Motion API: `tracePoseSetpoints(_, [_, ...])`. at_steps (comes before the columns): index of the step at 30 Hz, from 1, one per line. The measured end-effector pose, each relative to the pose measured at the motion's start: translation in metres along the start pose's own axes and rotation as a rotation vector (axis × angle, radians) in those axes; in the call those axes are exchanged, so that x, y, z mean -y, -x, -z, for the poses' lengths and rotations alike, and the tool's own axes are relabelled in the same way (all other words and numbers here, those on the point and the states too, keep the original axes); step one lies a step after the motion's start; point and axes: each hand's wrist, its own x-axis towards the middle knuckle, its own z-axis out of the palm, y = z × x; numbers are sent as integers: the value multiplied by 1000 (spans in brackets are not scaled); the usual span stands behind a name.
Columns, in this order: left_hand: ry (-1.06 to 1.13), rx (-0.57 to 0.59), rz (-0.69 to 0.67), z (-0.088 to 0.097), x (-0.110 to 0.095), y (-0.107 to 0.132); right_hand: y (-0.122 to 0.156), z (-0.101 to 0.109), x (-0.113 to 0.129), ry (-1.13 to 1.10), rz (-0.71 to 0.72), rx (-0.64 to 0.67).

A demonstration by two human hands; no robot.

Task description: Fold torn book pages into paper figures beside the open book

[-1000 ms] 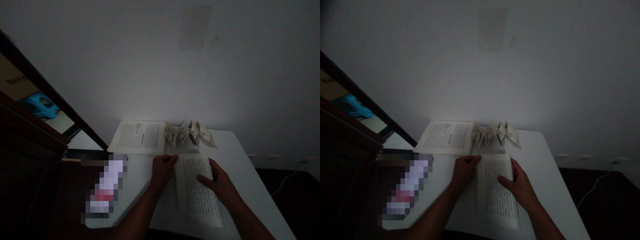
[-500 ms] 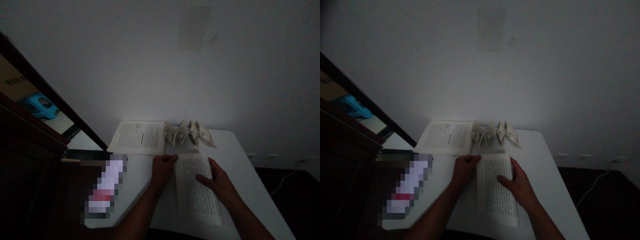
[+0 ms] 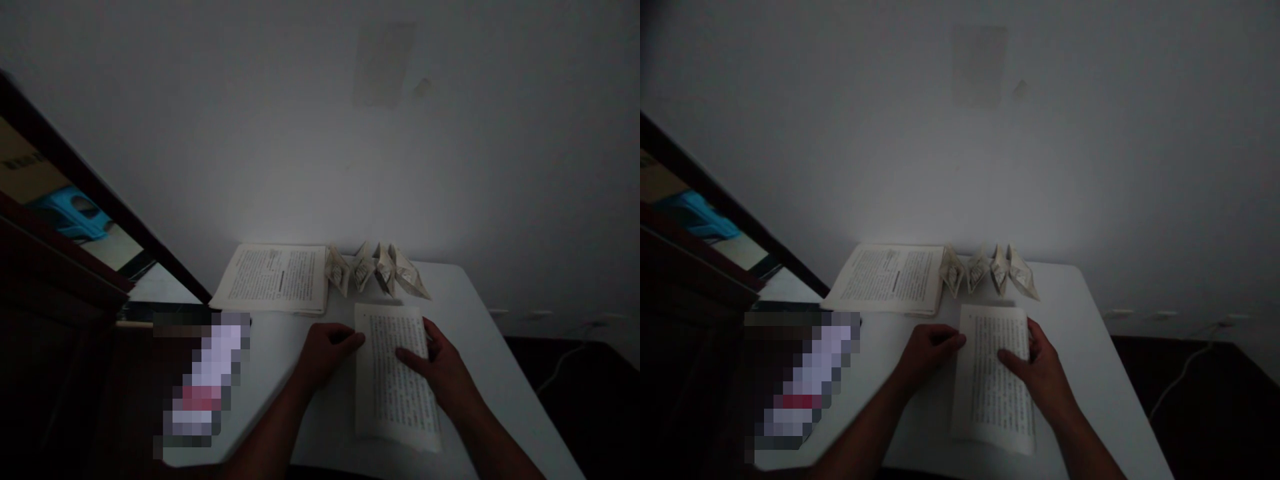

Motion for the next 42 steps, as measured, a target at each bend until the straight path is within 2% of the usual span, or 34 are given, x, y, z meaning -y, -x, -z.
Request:
tracePoseSetpoints(5, [-134,80,-24,-1,2,2,-2,4,-2,-10,10,-77])
tracePoseSetpoints(21, [-154,38,-12,-3,-1,0,-1,6,-3,-17,25,-53])
tracePoseSetpoints(42, [-102,58,15,-4,-2,2,-2,6,-4,-24,22,-49])
